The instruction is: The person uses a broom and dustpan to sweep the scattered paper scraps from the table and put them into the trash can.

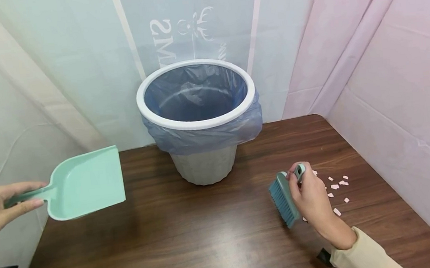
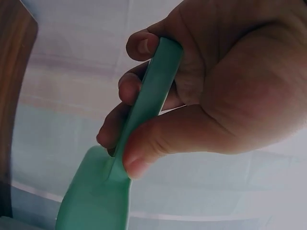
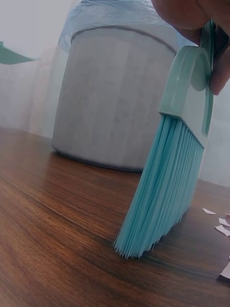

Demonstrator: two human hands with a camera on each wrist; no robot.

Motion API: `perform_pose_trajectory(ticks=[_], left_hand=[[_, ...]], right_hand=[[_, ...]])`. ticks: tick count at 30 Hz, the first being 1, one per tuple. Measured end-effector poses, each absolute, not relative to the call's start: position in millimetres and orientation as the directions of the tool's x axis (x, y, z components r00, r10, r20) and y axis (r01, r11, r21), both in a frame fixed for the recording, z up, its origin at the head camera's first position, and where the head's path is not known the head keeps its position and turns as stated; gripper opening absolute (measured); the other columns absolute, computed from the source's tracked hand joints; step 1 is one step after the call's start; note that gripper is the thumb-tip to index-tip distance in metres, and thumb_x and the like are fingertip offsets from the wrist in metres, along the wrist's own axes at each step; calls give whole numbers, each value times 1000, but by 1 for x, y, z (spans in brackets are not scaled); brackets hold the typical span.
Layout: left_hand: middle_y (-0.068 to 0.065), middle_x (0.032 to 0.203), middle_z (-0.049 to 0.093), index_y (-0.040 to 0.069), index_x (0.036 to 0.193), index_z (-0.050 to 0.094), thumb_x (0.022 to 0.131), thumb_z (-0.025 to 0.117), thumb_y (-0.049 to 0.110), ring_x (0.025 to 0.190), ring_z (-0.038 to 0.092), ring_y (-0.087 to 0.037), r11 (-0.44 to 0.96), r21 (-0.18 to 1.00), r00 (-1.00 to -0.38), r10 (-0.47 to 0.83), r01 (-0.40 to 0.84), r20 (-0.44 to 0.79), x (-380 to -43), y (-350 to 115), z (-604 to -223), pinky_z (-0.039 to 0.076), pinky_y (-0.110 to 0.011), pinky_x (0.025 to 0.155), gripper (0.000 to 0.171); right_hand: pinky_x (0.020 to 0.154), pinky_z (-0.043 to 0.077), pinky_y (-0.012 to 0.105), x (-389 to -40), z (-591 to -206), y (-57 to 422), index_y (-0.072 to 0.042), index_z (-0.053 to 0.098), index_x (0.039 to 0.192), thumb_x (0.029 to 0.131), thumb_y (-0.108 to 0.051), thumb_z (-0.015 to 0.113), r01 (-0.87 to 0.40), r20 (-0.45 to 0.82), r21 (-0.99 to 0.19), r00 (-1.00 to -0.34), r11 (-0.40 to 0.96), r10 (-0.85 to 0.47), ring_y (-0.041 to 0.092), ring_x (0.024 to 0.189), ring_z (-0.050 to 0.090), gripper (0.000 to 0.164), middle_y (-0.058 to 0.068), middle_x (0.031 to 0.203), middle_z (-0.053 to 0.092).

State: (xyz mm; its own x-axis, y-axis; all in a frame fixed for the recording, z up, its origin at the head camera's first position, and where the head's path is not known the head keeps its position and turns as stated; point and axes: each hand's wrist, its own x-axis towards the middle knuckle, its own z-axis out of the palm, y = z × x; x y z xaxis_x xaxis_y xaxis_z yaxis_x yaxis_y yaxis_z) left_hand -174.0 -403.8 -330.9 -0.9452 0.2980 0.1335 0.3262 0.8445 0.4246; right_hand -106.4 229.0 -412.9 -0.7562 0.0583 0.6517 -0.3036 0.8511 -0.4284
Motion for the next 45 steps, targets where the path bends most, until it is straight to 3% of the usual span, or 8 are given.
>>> perform_pose_trajectory(ticks=[4,8,11,19,26,34,40,45], left_hand=[[-26,100,72,-18,119,62,90,77,5,82,50,21,835,438,-943,306,333,132,-161,-407,-343,48,-8,58,41],[17,106,70,-9,122,65,89,78,6,90,52,19,802,475,-928,357,362,105,-150,-406,-355,48,-9,62,38],[31,107,62,-2,122,67,88,78,4,95,52,16,761,513,-907,411,396,90,-145,-398,-364,46,-7,67,36],[18,109,69,5,118,70,89,77,2,101,55,12,680,577,-863,496,451,90,-133,-364,-390,50,-10,73,30],[12,108,70,7,120,69,93,75,13,99,57,9,695,590,-871,490,411,29,-123,-340,-401,54,-18,72,28],[8,109,70,3,125,66,99,68,25,99,62,0,664,664,-857,511,344,-67,-119,-299,-419,58,-28,79,35],[5,109,70,1,125,65,100,66,28,99,63,-4,619,712,-838,540,330,-80,-117,-266,-433,58,-33,82,37],[3,112,70,0,125,65,100,66,29,100,64,-8,606,724,-825,558,331,-89,-113,-243,-441,58,-36,85,38]], right_hand=[[50,40,15,-106,-414,229,1,54,101,89,14,62,-310,662,-425,-747,851,59,8,58,50,20,9,83,66],[48,38,16,-105,-415,229,0,53,101,89,13,62,-305,659,-423,-750,853,58,7,57,48,20,9,83,66],[47,37,18,-105,-415,229,0,53,101,90,13,62,-303,657,-420,-752,855,56,7,57,46,20,9,83,66],[47,36,19,-106,-414,228,0,54,102,90,12,63,-298,651,-433,-756,851,67,7,57,45,19,9,83,66],[49,38,16,-107,-412,227,1,54,102,90,13,62,-300,647,-440,-759,846,67,9,59,49,19,10,84,67],[49,44,31,-107,-413,227,1,54,102,90,12,63,-286,648,-440,-758,851,80,15,62,55,19,10,84,67],[51,41,23,-107,-415,228,1,54,101,89,13,63,-297,660,-435,-748,850,76,14,61,54,19,10,83,67],[51,45,31,-108,-413,228,2,54,102,90,12,62,-299,658,-437,-750,848,74,17,64,58,18,10,84,68]])
